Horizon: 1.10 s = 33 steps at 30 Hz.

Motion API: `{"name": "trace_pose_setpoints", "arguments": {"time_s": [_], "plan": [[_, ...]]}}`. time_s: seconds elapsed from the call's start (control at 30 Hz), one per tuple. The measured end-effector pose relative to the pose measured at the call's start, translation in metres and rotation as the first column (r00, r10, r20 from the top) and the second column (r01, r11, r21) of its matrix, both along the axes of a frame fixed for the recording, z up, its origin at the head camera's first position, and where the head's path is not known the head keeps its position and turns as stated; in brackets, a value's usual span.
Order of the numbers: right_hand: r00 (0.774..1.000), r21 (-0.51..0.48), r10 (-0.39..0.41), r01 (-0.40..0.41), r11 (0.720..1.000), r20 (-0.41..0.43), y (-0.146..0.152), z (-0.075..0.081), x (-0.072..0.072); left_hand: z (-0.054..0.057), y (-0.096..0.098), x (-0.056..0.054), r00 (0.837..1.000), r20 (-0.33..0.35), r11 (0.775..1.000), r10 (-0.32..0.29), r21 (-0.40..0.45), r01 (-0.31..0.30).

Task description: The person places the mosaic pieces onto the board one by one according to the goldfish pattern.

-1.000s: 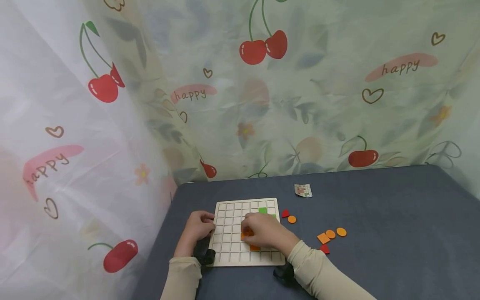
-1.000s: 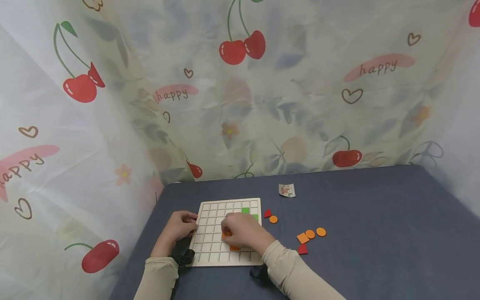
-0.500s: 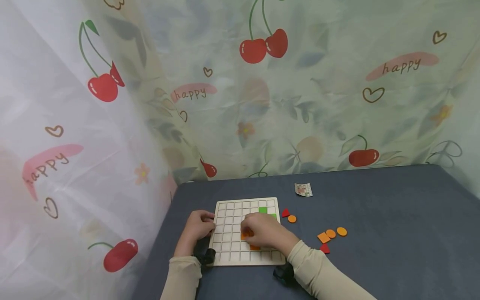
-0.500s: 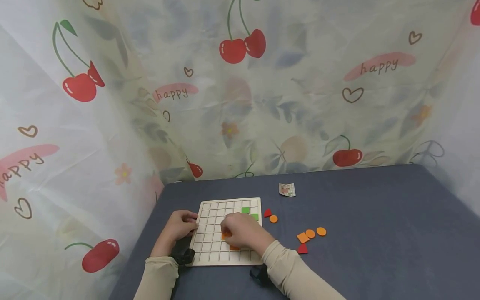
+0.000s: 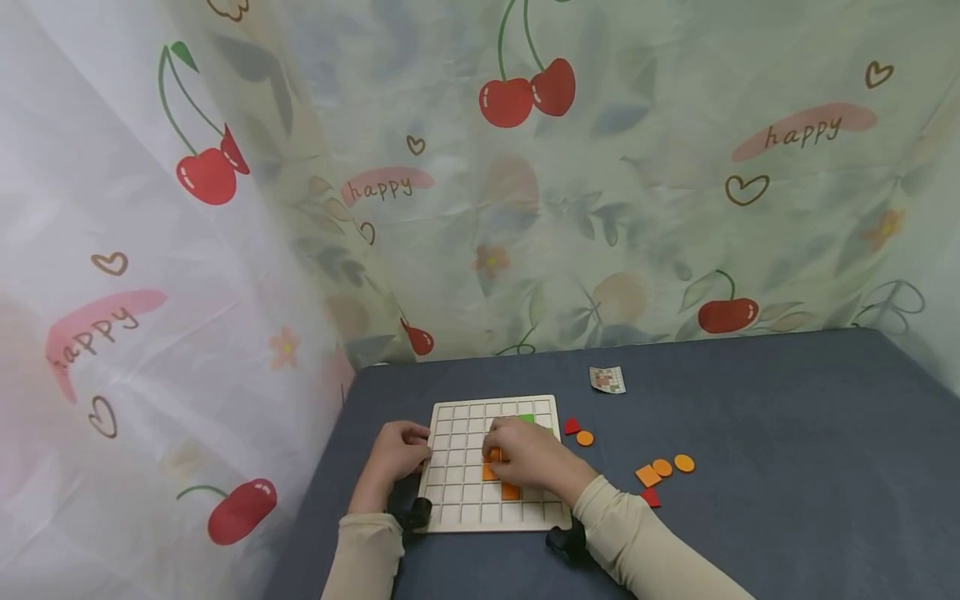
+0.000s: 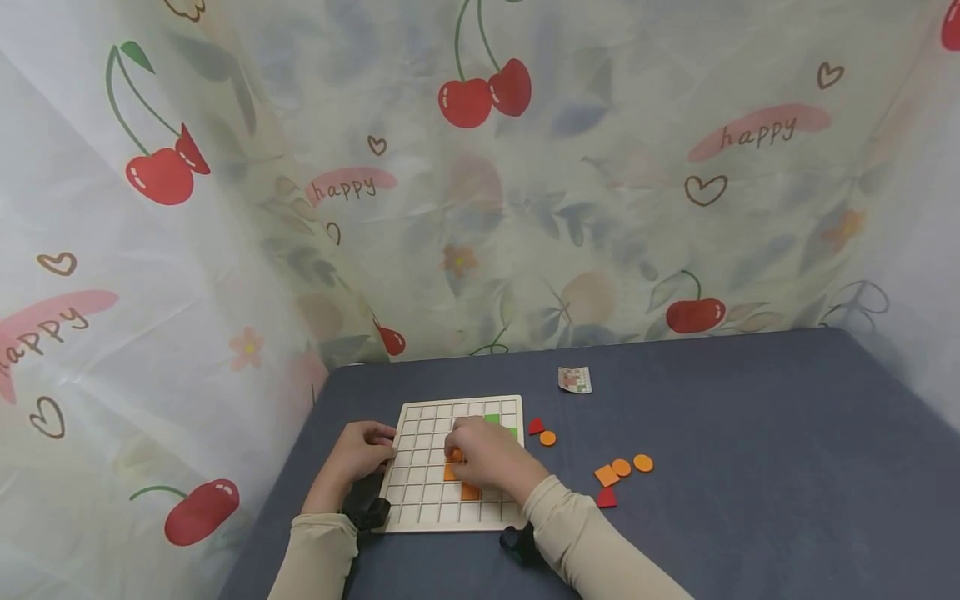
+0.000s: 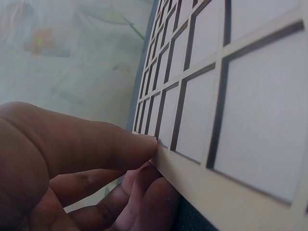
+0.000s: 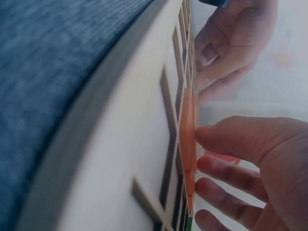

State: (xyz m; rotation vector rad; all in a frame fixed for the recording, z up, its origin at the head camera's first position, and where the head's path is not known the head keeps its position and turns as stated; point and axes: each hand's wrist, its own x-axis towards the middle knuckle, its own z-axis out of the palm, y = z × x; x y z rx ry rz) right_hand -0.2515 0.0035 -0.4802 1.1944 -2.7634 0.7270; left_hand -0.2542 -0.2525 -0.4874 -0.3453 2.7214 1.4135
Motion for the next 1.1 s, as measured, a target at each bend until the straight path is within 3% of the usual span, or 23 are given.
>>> {"name": "trace_pose_setpoints", "arguments": {"time_s": [0.77, 1.1], "plan": [[1.000, 0.004, 0.023, -0.023, 1.000, 0.006, 0.008, -0.001, 0.001, 0.002, 0.001, 0.004, 1.000, 0.003, 1.000, 0.004, -0.004, -0.004], [0.991, -0.041, 0.027, -0.022, 0.999, 0.133, 0.045, 0.010, 0.009, 0.001, 0.000, 0.002, 1.000, 0.008, 1.000, 0.000, 0.005, 0.000]]}}
